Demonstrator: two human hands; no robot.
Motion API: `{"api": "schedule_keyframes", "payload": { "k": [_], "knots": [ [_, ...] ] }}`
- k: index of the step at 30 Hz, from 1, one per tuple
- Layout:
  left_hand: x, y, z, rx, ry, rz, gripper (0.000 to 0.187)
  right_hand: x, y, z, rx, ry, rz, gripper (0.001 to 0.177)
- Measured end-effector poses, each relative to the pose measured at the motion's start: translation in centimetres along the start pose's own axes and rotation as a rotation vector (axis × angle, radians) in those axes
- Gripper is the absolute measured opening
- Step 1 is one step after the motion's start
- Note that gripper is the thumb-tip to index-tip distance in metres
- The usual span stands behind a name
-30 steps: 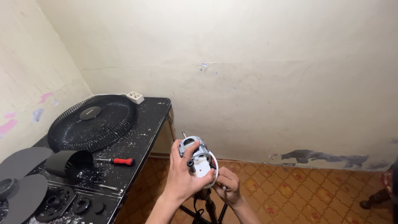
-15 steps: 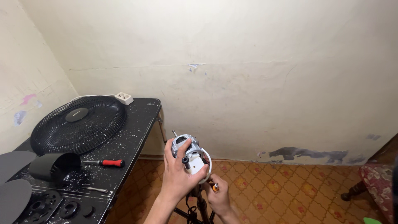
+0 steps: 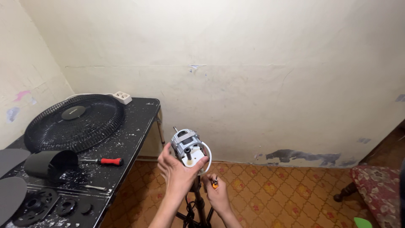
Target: The person holds a disassembled fan motor and uses a screwdriver to tighten screws on its housing. The person repeatedly rotates the motor to access different screw locations while working at a table with other fan parts nearby.
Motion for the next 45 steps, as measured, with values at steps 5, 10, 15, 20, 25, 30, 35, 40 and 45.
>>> {"api": "schedule_keyframes", "payload": {
  "k": [5,10,15,20,25,30,35,40,45],
  "knots": [
    [1.9,-2.2,-2.4,0.420,-0.124,0.313,0.118,1.7,2.9,2.3,-0.361,-0.016,-0.352,0.020],
    [2.9,-0.3,0.7,0.315,-0.360,0.442,0.113,2.7,-0.9,2.6,-0.175,-0.135,-0.367,0.039],
    [2.8,0.8,1.7,0.488,-0.370,0.339,0.112,4.1,-3.3,2.5,0.451,-0.159,-0.157,0.037],
    [2.6,1.0,-0.4,0.935,-0.462,0.445,0.114,4.9,-5.9,1.0,0.597,-0.050,0.011,0.035],
    [2.4,1.1,-1.2,0.996,-0.462,0.407,0.117,4.9,-9.3,-0.6,0.662,0.022,0.199,0.035],
    [2.3,0.9,-1.3,1.069,-0.453,0.394,0.118,4.4,-8.7,-0.8,0.667,0.048,0.114,0.030],
    [2.3,0.8,-1.3,1.111,-0.416,0.398,0.115,4.5,-8.3,-1.2,0.661,0.116,0.211,0.029],
    [2.2,0.8,-1.5,1.121,-0.413,0.385,0.114,4.2,-8.1,-1.2,0.666,0.143,0.197,0.029],
    [2.0,1.0,-1.1,1.105,-0.418,0.392,0.114,3.9,-7.9,-1.3,0.731,0.162,0.290,0.029]
  ]
}}
Point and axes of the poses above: each hand's wrist, its own x-axis away from the middle knuckle, its own z-axis out of the back of the hand, y = z × x, the point moved 5 cm from there along -x, towards the middle knuckle, and after that the axes turned 12 degrees about -y, right-handed, at the moved point
